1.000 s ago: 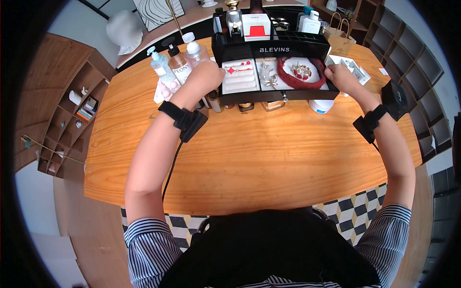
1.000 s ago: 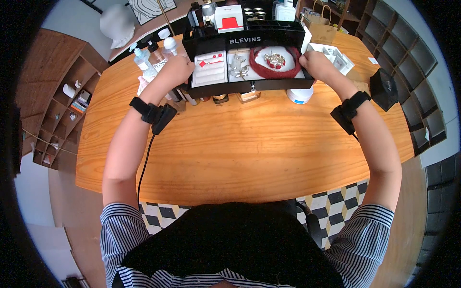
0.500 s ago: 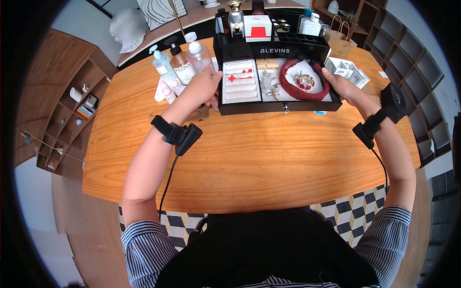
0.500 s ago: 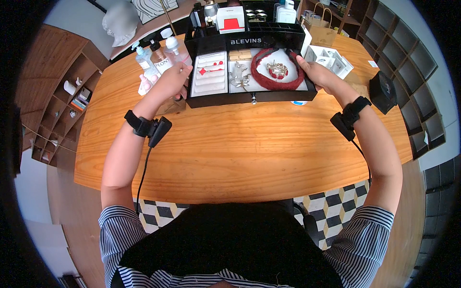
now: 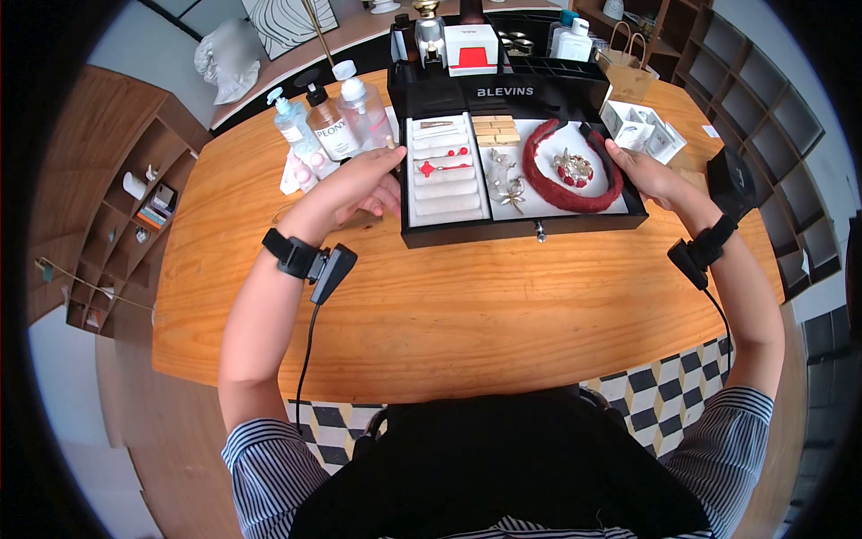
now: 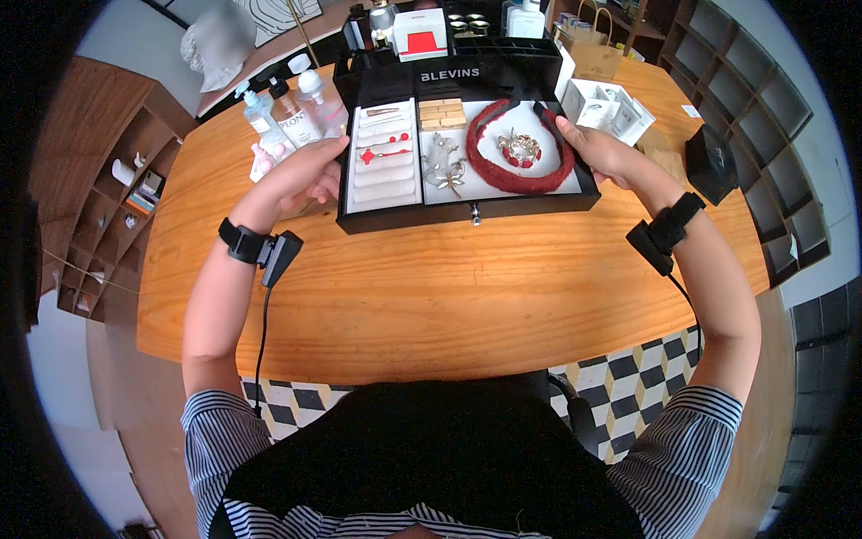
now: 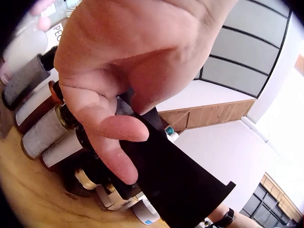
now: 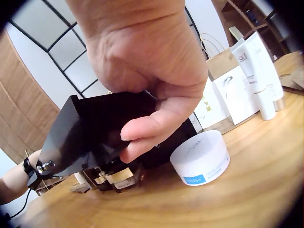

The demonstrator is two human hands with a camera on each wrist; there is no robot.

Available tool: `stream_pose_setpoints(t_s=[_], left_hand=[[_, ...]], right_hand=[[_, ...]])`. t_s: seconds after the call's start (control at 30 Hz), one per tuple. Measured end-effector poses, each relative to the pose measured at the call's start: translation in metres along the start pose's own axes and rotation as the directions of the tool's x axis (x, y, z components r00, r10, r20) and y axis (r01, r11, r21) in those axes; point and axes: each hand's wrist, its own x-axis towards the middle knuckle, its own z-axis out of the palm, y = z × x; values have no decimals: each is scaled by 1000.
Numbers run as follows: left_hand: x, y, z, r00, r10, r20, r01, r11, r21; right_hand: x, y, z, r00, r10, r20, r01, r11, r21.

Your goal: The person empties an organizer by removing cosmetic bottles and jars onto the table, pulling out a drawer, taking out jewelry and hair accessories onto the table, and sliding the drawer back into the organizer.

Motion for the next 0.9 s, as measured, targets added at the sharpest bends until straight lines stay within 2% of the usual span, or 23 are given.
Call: stream_pose_setpoints(t_s=[0.07, 0.17, 0.4, 0.47, 0.5, 0.67, 0.73, 0.8, 0.87, 0.9], left_hand=[[-7, 5, 1, 999, 22, 27, -23, 999, 35], [-11, 8, 3, 999, 30, 32, -32, 997, 64], [-16, 9, 2, 997, 69, 46, -73, 994, 87], [-26, 8, 4, 996, 77, 47, -81, 993, 83], [-34, 10, 6, 995, 86, 49, -90, 993, 82], [-64, 19, -2, 981, 115, 159, -121, 992, 30], [-74, 14, -2, 979, 80, 187, -90, 995, 42], [-77, 4, 0, 974, 42, 224, -58, 996, 65], [-82, -4, 6, 951, -54, 305, 19, 993, 115], [-79, -13, 6, 929, -94, 358, 59, 992, 109]], right_hand=[[-6, 1, 1, 999, -6, 32, 4, 998, 60], [-11, 3, -1, 998, 13, 66, -16, 999, 48], [-20, 8, 5, 999, 5, 36, -9, 994, 108], [-19, 16, 2, 993, -2, 120, -8, 997, 82], [-17, 23, 12, 996, -93, 15, 91, 990, 112], [-44, 24, 13, 998, -62, -25, 65, 987, 147], [-55, 25, 15, 994, -100, 52, 90, 980, 177], [-57, 35, 16, 985, -112, 132, 104, 993, 64], [-78, 7, 16, 969, 67, 239, -53, 997, -62], [-76, 17, 23, 972, 46, 232, -35, 998, -50]])
